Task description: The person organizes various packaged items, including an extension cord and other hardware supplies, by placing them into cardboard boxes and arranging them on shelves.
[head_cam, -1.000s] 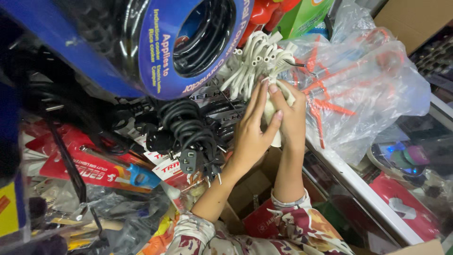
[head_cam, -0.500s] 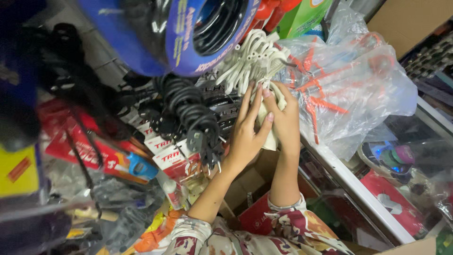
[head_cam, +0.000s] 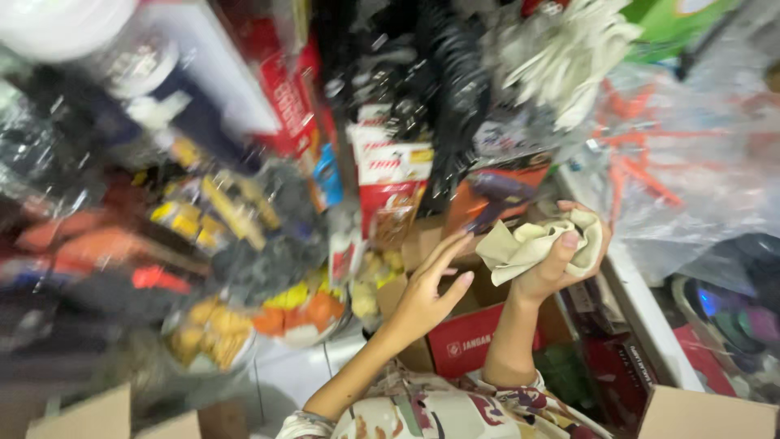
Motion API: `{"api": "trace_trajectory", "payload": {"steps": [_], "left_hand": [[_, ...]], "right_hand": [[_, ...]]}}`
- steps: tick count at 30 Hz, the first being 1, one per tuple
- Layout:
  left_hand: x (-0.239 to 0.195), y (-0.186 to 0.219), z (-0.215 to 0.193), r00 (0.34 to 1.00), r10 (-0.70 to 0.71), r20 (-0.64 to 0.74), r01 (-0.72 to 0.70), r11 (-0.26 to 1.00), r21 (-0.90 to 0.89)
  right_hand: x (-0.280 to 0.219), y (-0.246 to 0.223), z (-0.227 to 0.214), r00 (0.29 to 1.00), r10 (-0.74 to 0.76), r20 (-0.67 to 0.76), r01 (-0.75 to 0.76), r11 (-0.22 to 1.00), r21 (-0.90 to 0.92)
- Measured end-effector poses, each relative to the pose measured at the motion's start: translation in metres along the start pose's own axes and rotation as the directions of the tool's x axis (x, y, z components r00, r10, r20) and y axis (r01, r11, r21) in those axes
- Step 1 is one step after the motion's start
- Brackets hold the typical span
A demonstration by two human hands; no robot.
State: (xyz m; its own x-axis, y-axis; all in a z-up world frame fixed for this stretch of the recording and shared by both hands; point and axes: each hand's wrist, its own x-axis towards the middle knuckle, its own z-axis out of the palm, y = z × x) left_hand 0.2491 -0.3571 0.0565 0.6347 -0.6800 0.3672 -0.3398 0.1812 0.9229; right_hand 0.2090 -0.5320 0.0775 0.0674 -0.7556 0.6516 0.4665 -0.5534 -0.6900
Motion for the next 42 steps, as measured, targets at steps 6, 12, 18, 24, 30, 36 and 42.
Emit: {"api": "trace_trajectory", "payload": {"steps": [6,12,18,24,30,36,42], "left_hand": [[-0.107,-0.002,-0.021,0.972,-0.12,-0.201,0.142,0.985,0.096],[-0.204,0.024,-0.044,0.862,-0.191,-0.469,0.278,0.953,0.123],[-0.281,0.053,-0.076,0.794,-0.123,-0.595,0.258,0.955,0.147],[-0.374,0.071,-0.111,0.759,-0.076,-0.646,0.339,0.894,0.293],[-0.469,0.059,-0.119,0.541,-0.208,-0.815,0.483,0.87,0.098],[-0.535,0.025,-0.124,0.301,-0.359,-0.883,0.598,0.793,-0.118],[-0.579,-0.054,-0.161,0.026,-0.625,-0.78,0.794,0.487,-0.364]], "right_hand": [[-0.073,-0.019,0.016,0.958,-0.029,0.286,-0.03,0.979,0.2],[-0.144,-0.069,0.035,0.87,0.126,0.476,-0.282,0.92,0.272],[-0.232,-0.116,0.043,0.763,0.015,0.646,-0.303,0.892,0.337],[-0.326,-0.169,0.055,0.415,-0.1,0.904,-0.365,0.892,0.266],[-0.417,-0.194,0.067,0.15,-0.077,0.986,-0.511,0.848,0.144],[-0.482,-0.182,0.067,-0.105,-0.124,0.987,-0.437,0.897,0.067],[-0.536,-0.15,0.084,-0.286,-0.089,0.954,-0.421,0.906,-0.041]]}}
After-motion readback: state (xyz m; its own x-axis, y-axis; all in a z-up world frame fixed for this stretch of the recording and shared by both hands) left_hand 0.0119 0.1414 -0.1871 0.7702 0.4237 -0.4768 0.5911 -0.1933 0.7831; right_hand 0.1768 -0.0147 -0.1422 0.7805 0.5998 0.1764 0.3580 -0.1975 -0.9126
